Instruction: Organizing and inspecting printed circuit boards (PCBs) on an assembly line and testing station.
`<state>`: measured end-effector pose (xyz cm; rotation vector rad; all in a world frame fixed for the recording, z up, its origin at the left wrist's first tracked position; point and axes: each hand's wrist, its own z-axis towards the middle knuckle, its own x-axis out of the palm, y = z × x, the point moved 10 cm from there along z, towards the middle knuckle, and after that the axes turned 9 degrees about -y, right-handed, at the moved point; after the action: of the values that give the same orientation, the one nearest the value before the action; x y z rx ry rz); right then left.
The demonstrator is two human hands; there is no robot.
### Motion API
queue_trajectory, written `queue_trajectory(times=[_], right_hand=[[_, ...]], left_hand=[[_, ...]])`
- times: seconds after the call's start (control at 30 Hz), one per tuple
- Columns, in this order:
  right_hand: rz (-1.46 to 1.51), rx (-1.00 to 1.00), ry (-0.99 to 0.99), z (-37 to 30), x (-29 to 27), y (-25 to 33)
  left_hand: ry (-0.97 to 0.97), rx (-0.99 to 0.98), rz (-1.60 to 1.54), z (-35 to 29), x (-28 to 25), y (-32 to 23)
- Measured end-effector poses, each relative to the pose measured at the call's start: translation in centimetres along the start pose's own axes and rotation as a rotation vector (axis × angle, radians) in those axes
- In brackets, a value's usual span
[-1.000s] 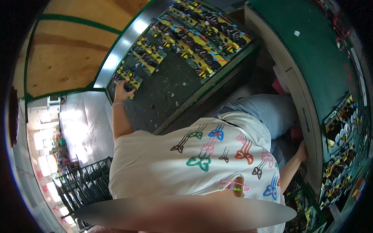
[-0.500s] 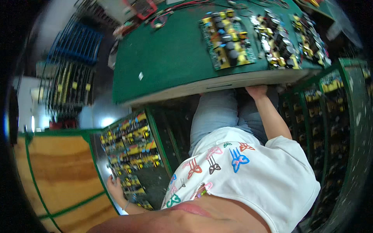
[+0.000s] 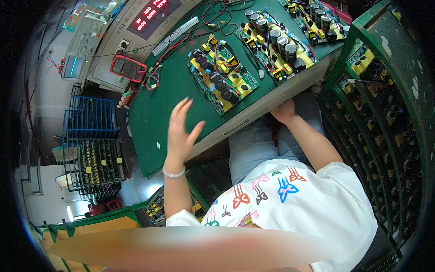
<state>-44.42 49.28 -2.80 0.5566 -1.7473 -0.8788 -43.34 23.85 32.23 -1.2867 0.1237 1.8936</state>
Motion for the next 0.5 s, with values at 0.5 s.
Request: queue_trajectory(times=[0.5], right_hand=[[0.046, 0.031, 0.163, 0.9, -0.4, -2.2]], left_hand=[[-0.097, -0.045, 0.103, 7.1, 7.9, -2.2]])
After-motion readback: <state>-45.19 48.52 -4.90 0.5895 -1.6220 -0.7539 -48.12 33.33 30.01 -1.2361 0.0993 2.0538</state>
